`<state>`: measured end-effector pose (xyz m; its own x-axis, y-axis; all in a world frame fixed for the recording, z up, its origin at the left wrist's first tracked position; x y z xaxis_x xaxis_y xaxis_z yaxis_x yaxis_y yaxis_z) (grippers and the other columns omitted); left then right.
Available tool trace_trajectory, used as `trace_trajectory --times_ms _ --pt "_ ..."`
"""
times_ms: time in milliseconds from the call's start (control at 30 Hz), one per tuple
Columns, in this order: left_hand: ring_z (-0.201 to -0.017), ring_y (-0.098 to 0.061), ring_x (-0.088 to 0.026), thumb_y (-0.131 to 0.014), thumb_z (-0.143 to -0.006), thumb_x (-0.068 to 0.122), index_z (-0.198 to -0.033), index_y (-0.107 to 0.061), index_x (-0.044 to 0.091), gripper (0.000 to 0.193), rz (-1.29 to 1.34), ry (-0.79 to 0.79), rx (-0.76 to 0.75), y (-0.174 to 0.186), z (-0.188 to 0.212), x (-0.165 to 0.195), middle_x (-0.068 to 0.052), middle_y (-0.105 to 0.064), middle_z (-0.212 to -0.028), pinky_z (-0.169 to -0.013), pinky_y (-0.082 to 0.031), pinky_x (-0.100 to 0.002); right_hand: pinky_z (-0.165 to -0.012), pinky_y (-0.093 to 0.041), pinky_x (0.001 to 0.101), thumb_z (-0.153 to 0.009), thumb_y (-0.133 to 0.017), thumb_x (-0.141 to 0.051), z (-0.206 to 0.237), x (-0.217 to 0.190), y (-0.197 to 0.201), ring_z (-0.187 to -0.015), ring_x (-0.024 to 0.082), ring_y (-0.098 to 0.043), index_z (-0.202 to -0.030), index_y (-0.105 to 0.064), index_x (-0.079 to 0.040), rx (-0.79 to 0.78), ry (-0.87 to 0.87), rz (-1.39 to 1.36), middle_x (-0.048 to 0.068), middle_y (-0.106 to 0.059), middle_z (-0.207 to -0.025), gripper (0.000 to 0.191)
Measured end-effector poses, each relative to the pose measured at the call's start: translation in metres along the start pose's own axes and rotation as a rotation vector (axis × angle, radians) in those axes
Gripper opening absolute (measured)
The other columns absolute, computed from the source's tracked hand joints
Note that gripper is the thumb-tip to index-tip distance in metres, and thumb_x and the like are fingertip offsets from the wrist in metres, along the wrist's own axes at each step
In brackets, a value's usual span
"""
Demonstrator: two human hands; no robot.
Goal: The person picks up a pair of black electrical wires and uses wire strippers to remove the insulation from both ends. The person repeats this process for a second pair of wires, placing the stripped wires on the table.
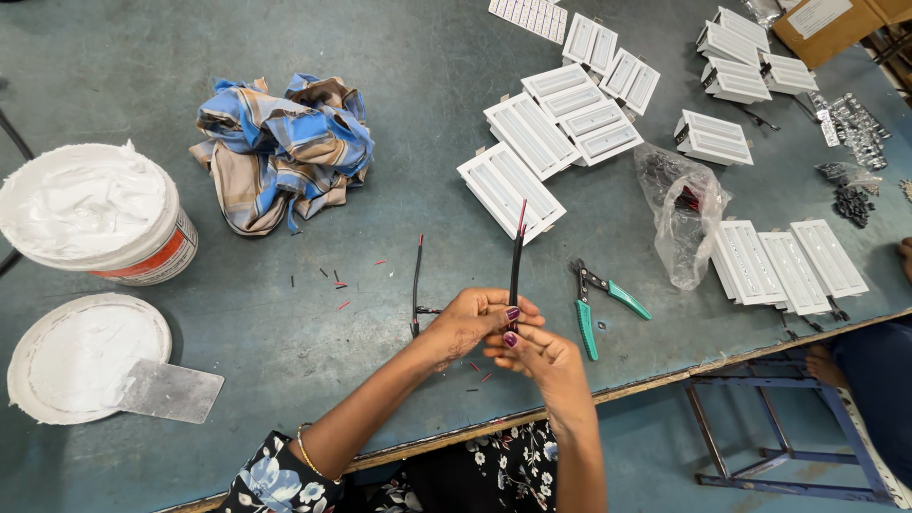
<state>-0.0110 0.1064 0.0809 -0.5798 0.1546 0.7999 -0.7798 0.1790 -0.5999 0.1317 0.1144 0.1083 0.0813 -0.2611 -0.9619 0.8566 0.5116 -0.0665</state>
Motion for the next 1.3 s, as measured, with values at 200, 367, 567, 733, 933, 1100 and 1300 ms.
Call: trace_trajectory --times_ms 200,367,567,733,933,1100,1300 --pt "-0.096 -0.071 -0.020 -0.061 -0.101 0.019 -0.127 -0.065 -0.005 0.036 -0.021 -0.045 -0.005 -0.003 0.004 0.015 -0.018 -0.073 -0.120 -0.081 -0.060 -0.030 -0.077 -0.061 0.0316 -0.096 -0.064 -0.022 -0.004 0.007 -0.002 -0.084 0.023 -0.078 -0.112 -0.072 0.008 -0.028 -0.003 0.033 0.018 -0.078 -0.097 0.035" --pt "-0.110 -0.073 -0.026 -0.064 -0.097 0.025 -0.125 -0.065 -0.007 0.043 -0.004 -0.084 0.120 0.008 0.006 0.036 -0.020 -0.075 -0.118 -0.098 -0.060 -0.035 -0.074 -0.062 0.0314 -0.095 -0.063 -0.022 0.004 0.013 -0.011 -0.081 0.023 -0.078 -0.111 -0.073 0.008 -0.088 -0.089 0.072 0.018 -0.080 -0.095 0.035" --pt "-0.111 -0.073 -0.029 -0.067 -0.095 0.025 -0.125 -0.063 -0.011 0.046 0.038 -0.171 0.170 0.019 0.015 0.057 -0.025 -0.073 -0.117 -0.101 -0.058 -0.037 -0.075 -0.063 0.0311 -0.095 -0.063 -0.020 0.014 0.020 -0.024 -0.080 0.022 -0.078 -0.110 -0.073 0.010 -0.150 -0.147 0.085 0.018 -0.079 -0.093 0.035" --pt "-0.108 -0.074 -0.030 -0.067 -0.095 0.024 -0.123 -0.065 -0.010 0.045 0.023 -0.210 0.218 0.019 0.016 0.063 -0.024 -0.074 -0.114 -0.099 -0.059 -0.038 -0.075 -0.063 0.0312 -0.094 -0.064 -0.018 0.016 0.023 -0.021 -0.079 0.021 -0.078 -0.111 -0.073 0.009 -0.173 -0.158 0.111 0.018 -0.080 -0.093 0.033" --pt "-0.108 -0.075 -0.030 -0.067 -0.095 0.026 -0.124 -0.066 -0.010 0.046 -0.004 -0.228 0.201 0.017 0.017 0.068 -0.024 -0.075 -0.112 -0.099 -0.059 -0.038 -0.074 -0.061 0.0303 -0.095 -0.063 -0.017 0.019 0.027 -0.019 -0.079 0.020 -0.078 -0.111 -0.073 0.009 -0.199 -0.161 0.105 0.017 -0.080 -0.092 0.033" --pt "-0.107 -0.075 -0.030 -0.067 -0.094 0.027 -0.125 -0.065 -0.008 0.047 -0.012 -0.241 0.234 0.018 0.018 0.070 -0.023 -0.075 -0.113 -0.097 -0.060 -0.039 -0.073 -0.061 0.0296 -0.094 -0.064 -0.018 0.017 0.029 -0.014 -0.078 0.020 -0.078 -0.111 -0.073 0.009 -0.180 -0.174 0.111 0.017 -0.081 -0.091 0.032" --pt "-0.106 -0.075 -0.028 -0.064 -0.097 0.030 -0.125 -0.066 -0.007 0.047 -0.017 -0.271 0.218 0.018 0.017 0.070 -0.021 -0.075 -0.111 -0.098 -0.060 -0.039 -0.073 -0.061 0.0290 -0.094 -0.064 -0.017 0.015 0.034 -0.012 -0.077 0.019 -0.077 -0.110 -0.073 0.009 -0.187 -0.175 0.094 0.017 -0.080 -0.091 0.032"
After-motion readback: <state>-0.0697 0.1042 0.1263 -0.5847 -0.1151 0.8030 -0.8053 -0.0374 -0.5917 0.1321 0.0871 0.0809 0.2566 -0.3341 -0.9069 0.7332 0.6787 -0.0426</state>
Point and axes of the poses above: each hand's wrist, its own z-axis away from the middle knuckle, its own y-axis out of the back of the hand, x = y × z, the point moved 5 cm from there along -z, towards the middle knuckle
